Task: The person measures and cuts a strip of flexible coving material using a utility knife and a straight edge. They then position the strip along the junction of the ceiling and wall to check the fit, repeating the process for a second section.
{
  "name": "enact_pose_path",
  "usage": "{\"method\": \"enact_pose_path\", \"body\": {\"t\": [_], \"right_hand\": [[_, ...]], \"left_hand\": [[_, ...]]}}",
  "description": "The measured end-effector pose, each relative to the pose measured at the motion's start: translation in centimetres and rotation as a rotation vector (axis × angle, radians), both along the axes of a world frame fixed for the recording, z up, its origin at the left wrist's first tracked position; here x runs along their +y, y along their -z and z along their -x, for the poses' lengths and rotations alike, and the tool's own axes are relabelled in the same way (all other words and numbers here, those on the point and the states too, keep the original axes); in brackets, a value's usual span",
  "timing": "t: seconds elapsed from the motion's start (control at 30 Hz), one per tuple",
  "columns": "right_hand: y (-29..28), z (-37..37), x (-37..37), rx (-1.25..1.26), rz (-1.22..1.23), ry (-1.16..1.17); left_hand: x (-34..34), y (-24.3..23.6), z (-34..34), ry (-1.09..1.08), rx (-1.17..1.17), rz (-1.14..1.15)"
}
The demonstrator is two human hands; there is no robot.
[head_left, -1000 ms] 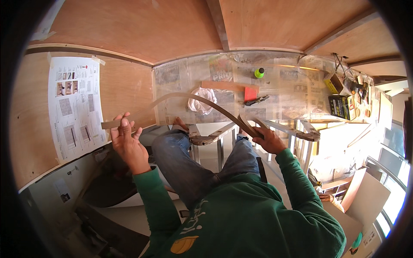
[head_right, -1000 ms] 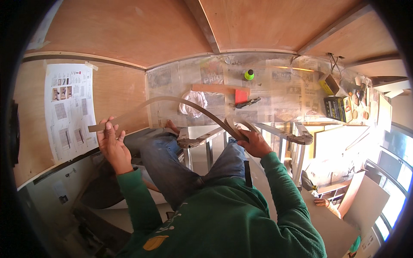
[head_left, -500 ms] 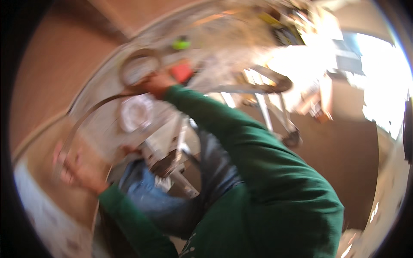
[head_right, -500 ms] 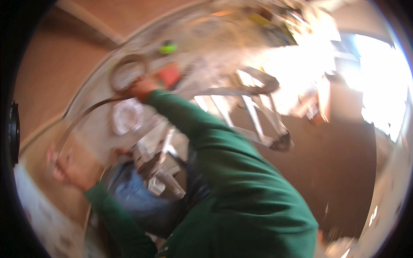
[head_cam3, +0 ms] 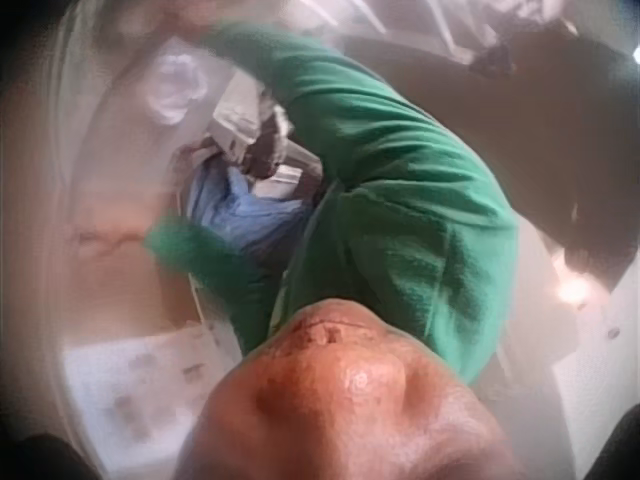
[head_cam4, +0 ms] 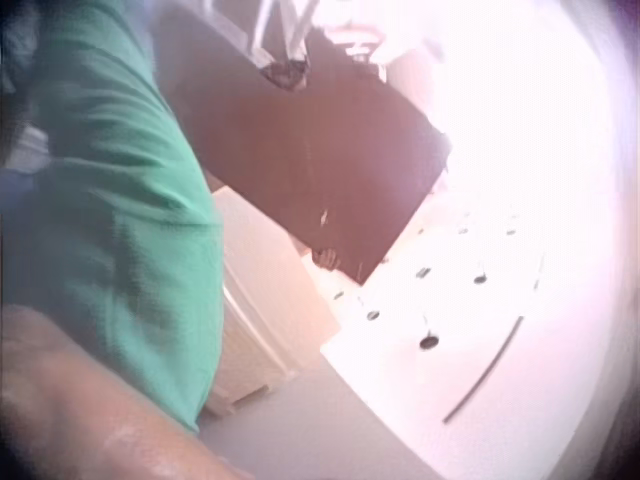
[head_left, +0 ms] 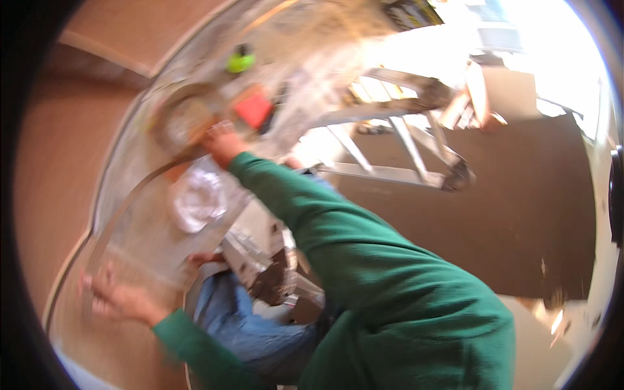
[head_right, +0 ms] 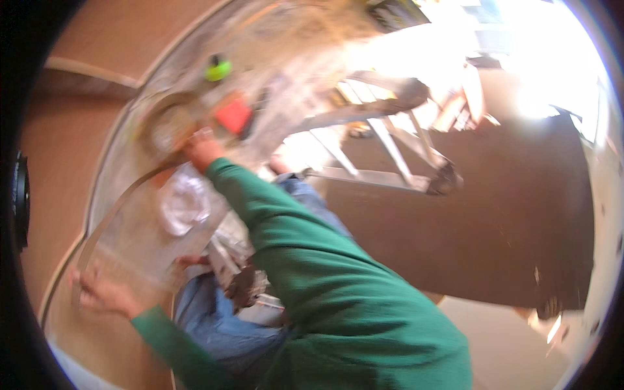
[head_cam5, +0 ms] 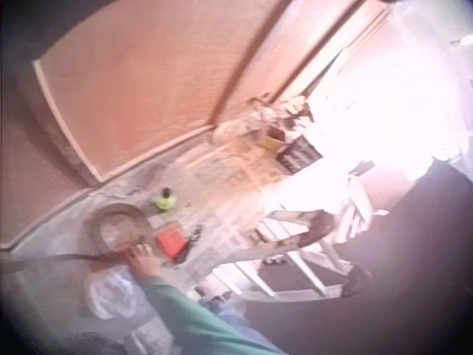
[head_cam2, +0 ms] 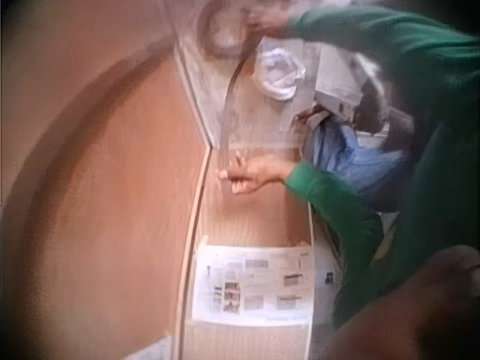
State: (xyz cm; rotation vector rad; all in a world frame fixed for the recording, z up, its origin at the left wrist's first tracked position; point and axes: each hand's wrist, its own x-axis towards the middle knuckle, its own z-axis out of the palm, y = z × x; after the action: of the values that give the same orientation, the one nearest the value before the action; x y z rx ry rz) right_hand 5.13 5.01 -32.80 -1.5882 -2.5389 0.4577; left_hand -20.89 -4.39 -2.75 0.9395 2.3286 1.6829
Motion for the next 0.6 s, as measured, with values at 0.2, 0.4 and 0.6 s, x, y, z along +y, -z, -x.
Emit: {"method": "enact_pose_path", "body": {"t": [0.2,0.4,0.6], "right_hand": [[-7.2,4.8,-1.5,0.413,0.213,-0.075],[-15.5,12.5,-1.0,0.588,0.331,-0.448],[-14.8,17.9,-1.9,0.487,0.571,-0.729]], "left_hand": [[0.7,-2.5,-1.0,-0.277,-0.151,-0.187],[-2.0,-4.1,1.0,-0.320,-0.233,-0.359],[-6.6,-5.4,2.5,-0.435,-0.128,-0.434]]}}
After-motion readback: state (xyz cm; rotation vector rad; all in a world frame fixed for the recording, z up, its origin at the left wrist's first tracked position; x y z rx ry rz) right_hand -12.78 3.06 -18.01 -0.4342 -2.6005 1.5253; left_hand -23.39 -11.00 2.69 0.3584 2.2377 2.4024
